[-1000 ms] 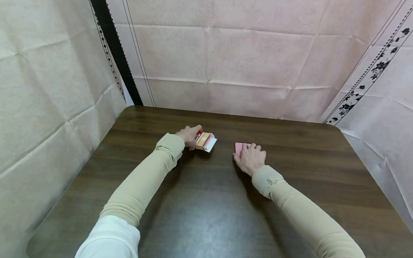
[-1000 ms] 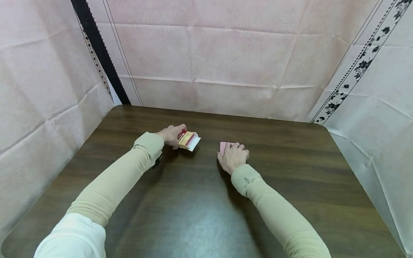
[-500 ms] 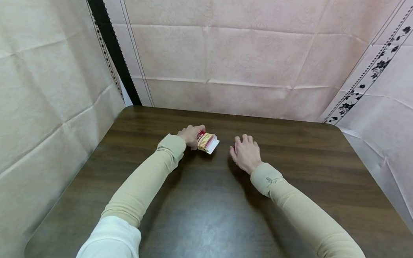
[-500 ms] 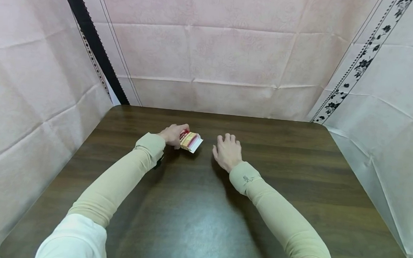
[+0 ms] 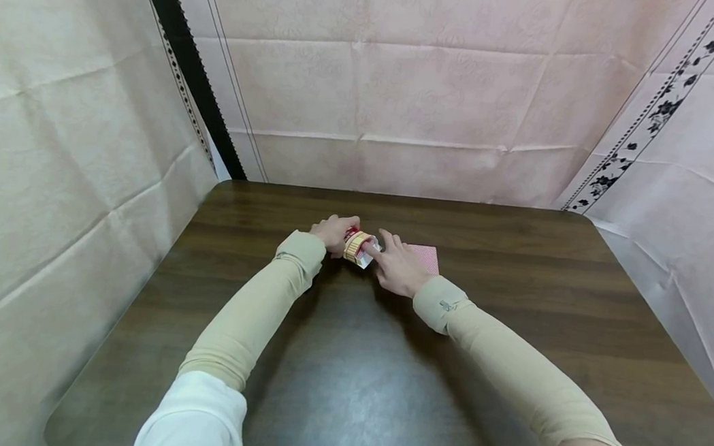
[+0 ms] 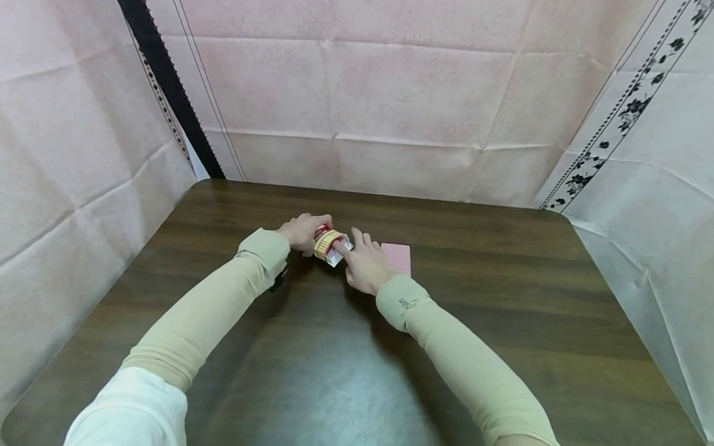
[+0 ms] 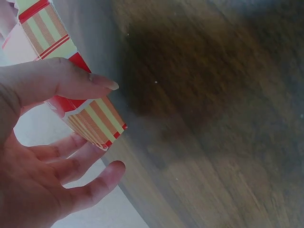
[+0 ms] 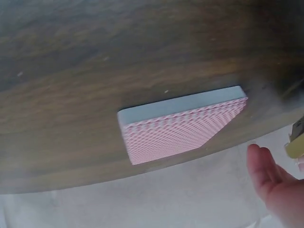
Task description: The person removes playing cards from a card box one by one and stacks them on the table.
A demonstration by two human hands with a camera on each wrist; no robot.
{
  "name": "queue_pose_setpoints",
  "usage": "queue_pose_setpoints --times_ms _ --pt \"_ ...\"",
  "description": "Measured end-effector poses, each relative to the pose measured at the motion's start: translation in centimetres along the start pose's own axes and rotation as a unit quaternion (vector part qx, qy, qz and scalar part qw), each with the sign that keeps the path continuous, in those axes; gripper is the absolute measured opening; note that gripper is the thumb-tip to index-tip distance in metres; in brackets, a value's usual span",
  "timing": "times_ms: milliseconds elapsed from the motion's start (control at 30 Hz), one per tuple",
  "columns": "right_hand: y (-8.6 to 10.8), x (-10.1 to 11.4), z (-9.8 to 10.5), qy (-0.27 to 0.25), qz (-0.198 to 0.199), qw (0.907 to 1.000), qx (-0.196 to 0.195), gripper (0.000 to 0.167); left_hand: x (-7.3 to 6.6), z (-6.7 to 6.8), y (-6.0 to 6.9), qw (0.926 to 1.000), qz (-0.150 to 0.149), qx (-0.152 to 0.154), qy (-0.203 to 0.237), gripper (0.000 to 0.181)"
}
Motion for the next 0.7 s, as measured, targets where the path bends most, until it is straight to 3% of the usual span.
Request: queue_pose_setpoints --times_ms 267,400,700 --pt "-1.0 0.6 -1.4 0.018 -0.004 0.9983 0.056 0.048 -0.9 -0.3 0.1 0.9999 -0.016 0.005 -0.001 0.065" --pt "-1.2 0.6 -1.6 0.020 -0.009 0.9981 0.057 0.046 -1.3 -0.3 0.5 0.9999 -0.013 0.004 -0.001 0.066" --pt "-1.0 0.6 -0.8 -0.016 -0.003 0.9993 0.034 0.051 0.0 0.3 0.6 1.0000 0.007 -0.001 0.000 0.065"
Point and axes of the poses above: each hand's wrist, its own y-axis away from the middle knuckle, its own z-axis out of the back of the hand, x = y × z, the point moved 7 cm from there along -y, towards the middle knuckle, and after that the axes turned 14 degrees about y, right-handed, at the moved point
